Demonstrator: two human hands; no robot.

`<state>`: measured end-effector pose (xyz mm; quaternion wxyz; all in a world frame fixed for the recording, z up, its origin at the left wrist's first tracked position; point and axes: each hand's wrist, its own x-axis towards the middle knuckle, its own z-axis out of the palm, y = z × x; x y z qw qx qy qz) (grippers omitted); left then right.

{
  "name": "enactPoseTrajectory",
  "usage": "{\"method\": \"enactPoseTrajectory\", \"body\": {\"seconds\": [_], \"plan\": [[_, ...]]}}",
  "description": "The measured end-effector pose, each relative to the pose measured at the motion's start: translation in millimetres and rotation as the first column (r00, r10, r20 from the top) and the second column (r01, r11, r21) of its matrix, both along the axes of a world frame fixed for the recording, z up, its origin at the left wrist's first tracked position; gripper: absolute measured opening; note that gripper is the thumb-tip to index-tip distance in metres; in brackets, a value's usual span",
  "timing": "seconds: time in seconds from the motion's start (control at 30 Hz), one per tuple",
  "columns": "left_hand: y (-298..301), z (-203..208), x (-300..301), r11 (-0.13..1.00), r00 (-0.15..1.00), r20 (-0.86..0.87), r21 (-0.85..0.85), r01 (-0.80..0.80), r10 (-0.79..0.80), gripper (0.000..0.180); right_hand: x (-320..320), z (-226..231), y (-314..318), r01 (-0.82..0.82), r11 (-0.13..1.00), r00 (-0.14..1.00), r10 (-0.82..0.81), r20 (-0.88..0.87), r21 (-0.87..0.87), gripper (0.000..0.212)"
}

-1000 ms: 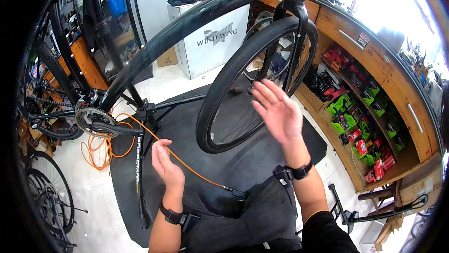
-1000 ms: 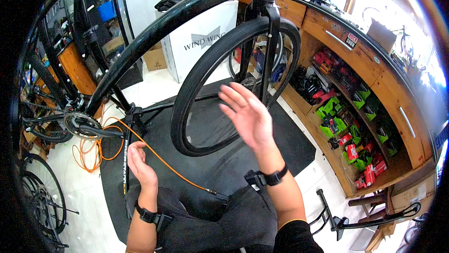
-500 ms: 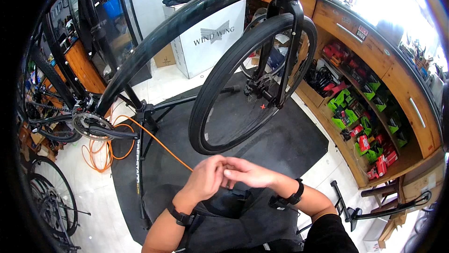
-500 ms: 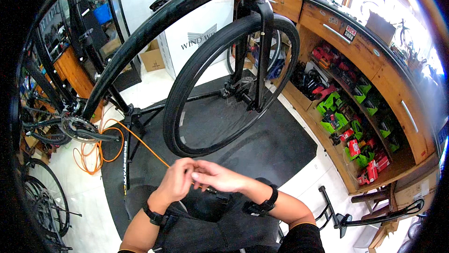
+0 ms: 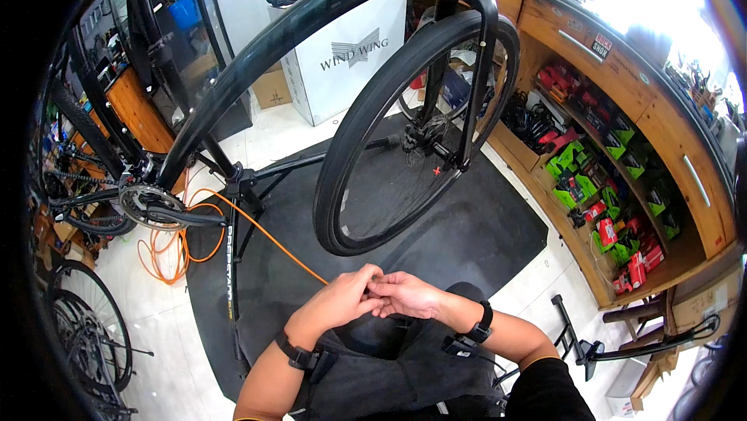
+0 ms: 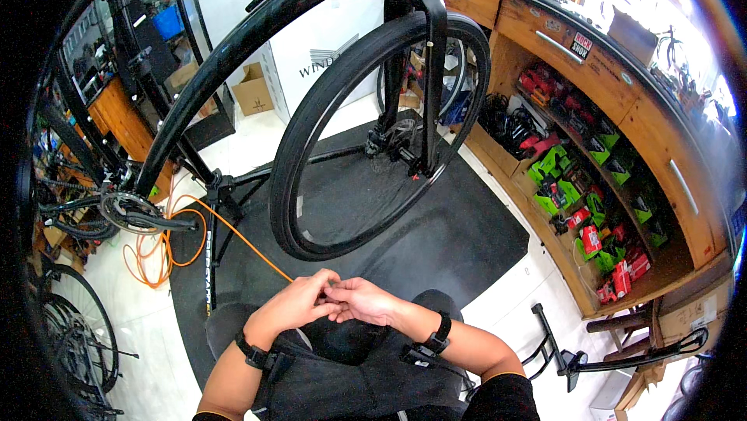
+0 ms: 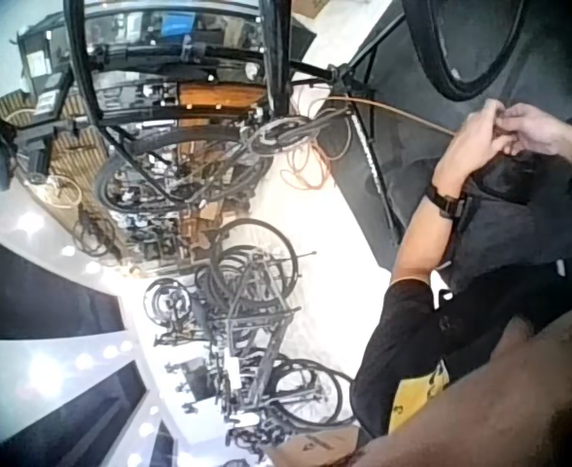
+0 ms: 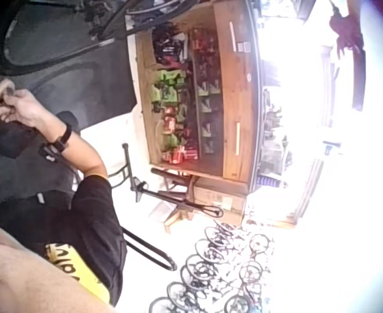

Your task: The person works on a bicycle mounted on a repair stand, adjusting the front wheel and handlebars. They use an Allen key to tighten bolts on the front fork and handlebar stem, then retrieve a small part from a box to install on the handlebar area.

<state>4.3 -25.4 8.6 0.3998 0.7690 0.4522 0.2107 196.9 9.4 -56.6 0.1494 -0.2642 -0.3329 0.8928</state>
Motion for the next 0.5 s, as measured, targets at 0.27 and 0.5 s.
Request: {"method": "enactPoseTrajectory", "body": {"seconds": [0.27,0.5], "plan": [[4.0,-17.6,0.9,0.996,0.995,0.044,-0.014,0.085,-0.085,0.042,6.4,-43.7,4.2,-0.086,0.993,0.996,0.088,-0.029,0.079,0.024],[2.0,-10.4,-8.4,0.999,0.971,-0.24,0.028,0.024,-0.016,0.048,-24.8,-86.9,-26.3,-0.746,0.23,0.659,0.382,0.647,0.624,0.03]]}}
